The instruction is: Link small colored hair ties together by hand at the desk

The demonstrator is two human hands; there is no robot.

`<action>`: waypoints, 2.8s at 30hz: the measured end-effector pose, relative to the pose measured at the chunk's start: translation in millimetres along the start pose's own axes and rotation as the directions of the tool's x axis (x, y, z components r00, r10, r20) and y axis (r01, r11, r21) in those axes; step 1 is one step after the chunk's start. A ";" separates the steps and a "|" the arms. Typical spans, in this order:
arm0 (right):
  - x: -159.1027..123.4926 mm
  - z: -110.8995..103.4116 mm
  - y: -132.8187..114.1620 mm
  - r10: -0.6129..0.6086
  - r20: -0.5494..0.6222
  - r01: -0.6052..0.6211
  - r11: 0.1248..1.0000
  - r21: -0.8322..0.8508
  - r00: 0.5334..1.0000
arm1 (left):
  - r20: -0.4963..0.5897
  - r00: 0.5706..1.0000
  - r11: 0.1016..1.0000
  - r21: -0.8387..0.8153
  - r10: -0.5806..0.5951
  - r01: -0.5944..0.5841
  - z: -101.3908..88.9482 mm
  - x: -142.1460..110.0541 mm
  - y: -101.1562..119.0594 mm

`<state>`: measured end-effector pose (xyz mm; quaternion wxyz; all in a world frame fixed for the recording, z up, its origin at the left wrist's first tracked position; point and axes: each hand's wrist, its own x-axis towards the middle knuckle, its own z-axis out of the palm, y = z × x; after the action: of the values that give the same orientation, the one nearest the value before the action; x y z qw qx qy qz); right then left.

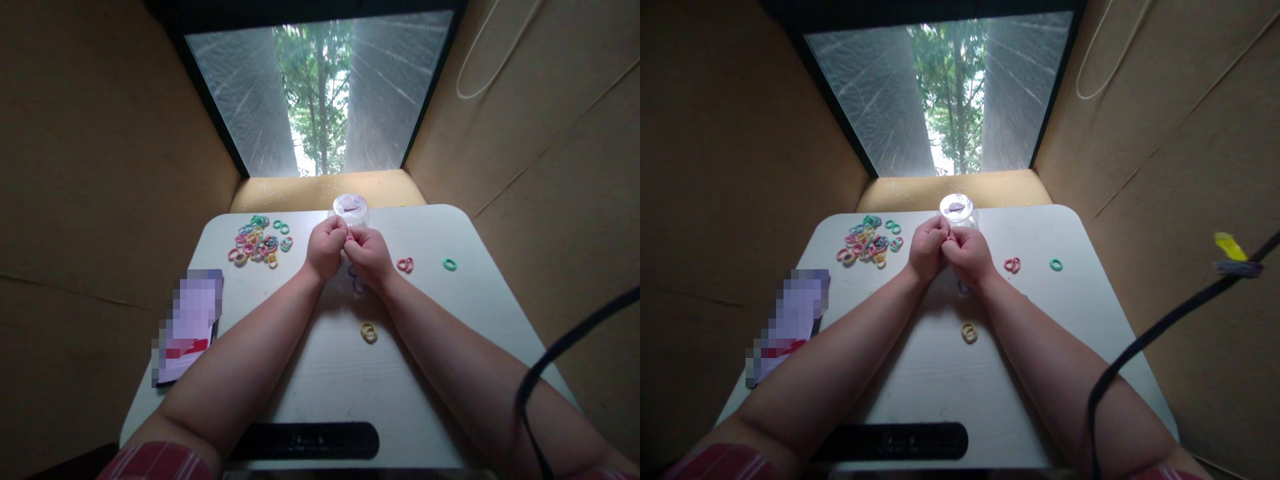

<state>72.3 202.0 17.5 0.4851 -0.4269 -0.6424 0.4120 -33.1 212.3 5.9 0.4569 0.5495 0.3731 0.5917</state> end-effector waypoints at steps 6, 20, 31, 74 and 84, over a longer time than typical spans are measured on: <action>-0.4 0.3 -1.4 -0.005 0.004 0.005 1.000 0.015 1.000 | 0.009 1.000 1.000 -0.007 -0.027 0.027 -0.8 -0.4 0.2; -1.6 -0.1 -3.0 0.009 0.019 -0.010 1.000 0.018 1.000 | 0.030 0.996 0.995 -0.053 -0.085 0.087 -1.2 -1.2 5.0; -1.3 1.3 0.8 0.036 0.035 -0.037 0.999 0.033 0.999 | 0.004 0.988 0.982 -0.106 -0.157 0.156 0.6 -3.5 9.5; 1.7 7.9 3.6 -0.107 -0.084 0.090 0.978 -0.187 0.991 | -0.142 0.990 0.919 0.386 -0.019 0.073 -43.5 -100.3 40.7; -116.8 -5.9 -19.1 -0.086 -0.125 0.023 0.900 -0.435 0.988 | 0.135 0.991 0.369 0.920 0.014 -0.130 -42.5 -172.8 67.9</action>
<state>94.4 86.3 4.9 0.4338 -0.5338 -0.6935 0.2143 -87.8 29.9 11.5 0.0631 0.7567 0.5917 0.2709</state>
